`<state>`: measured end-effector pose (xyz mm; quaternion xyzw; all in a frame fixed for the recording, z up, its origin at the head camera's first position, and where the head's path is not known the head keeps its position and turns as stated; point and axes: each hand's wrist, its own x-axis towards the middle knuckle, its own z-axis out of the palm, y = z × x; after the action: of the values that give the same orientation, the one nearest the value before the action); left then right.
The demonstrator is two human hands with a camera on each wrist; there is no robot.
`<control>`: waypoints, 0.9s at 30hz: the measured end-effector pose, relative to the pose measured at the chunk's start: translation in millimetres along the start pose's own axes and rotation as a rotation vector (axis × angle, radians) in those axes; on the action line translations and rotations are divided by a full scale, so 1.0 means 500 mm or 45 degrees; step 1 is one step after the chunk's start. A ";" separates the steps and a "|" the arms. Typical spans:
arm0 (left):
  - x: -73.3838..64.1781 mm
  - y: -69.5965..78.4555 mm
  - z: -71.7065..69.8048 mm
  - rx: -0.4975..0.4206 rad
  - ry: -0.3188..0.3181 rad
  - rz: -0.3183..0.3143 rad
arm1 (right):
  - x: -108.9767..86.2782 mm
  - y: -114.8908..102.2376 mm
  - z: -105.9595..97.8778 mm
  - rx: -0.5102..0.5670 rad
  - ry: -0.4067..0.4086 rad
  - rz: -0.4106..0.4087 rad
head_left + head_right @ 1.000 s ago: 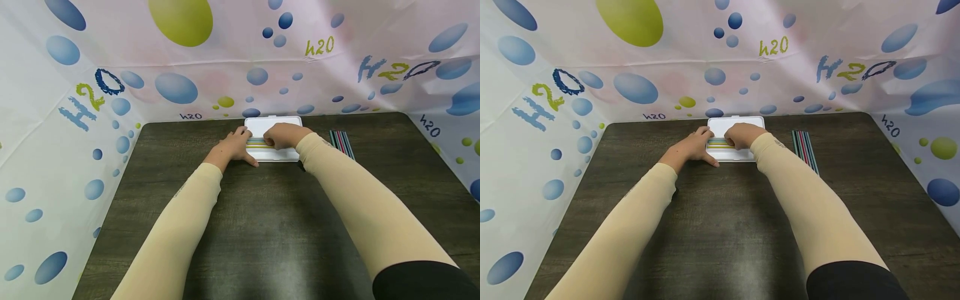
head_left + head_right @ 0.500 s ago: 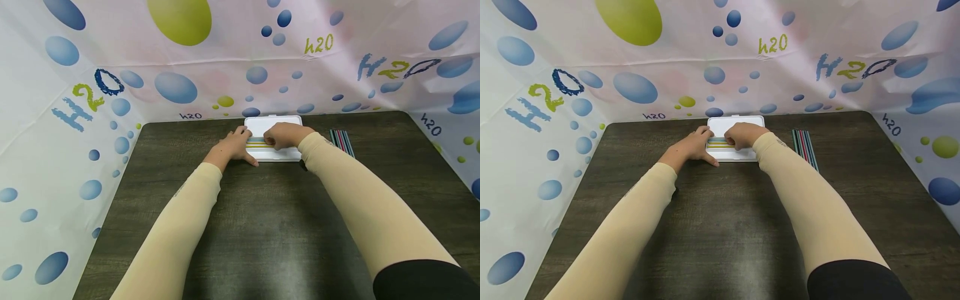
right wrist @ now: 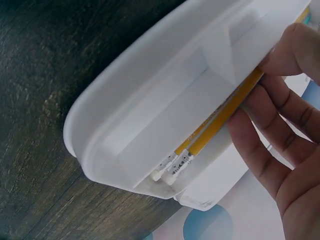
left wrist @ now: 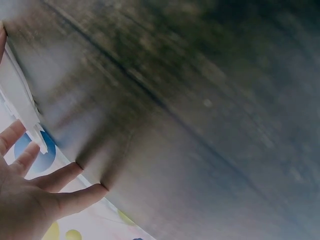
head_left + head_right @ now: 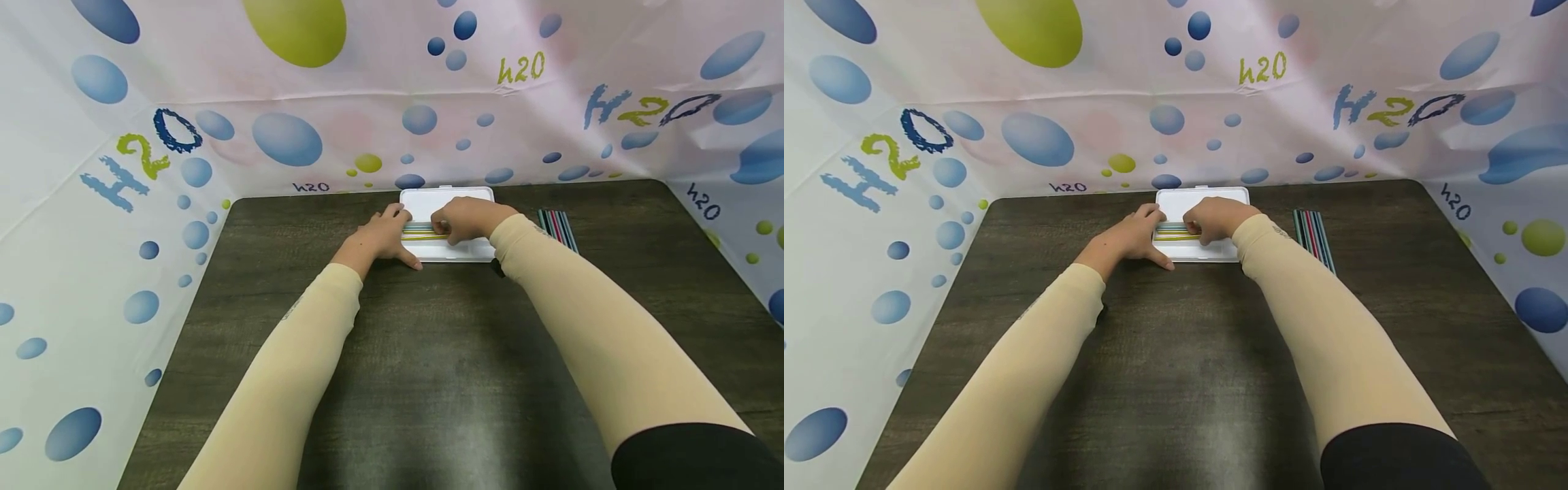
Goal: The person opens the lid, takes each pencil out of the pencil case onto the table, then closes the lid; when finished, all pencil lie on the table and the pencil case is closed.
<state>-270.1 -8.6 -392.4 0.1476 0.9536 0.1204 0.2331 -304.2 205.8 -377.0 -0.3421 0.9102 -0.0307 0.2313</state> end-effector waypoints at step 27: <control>-0.003 0.005 -0.002 -0.015 0.005 -0.017 | -0.026 0.006 -0.031 0.124 -0.083 0.112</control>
<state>-268.6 -7.0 -390.1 0.1397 0.9543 0.1248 0.2330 -304.4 214.9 -358.7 -0.2909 0.9138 -0.0535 0.2782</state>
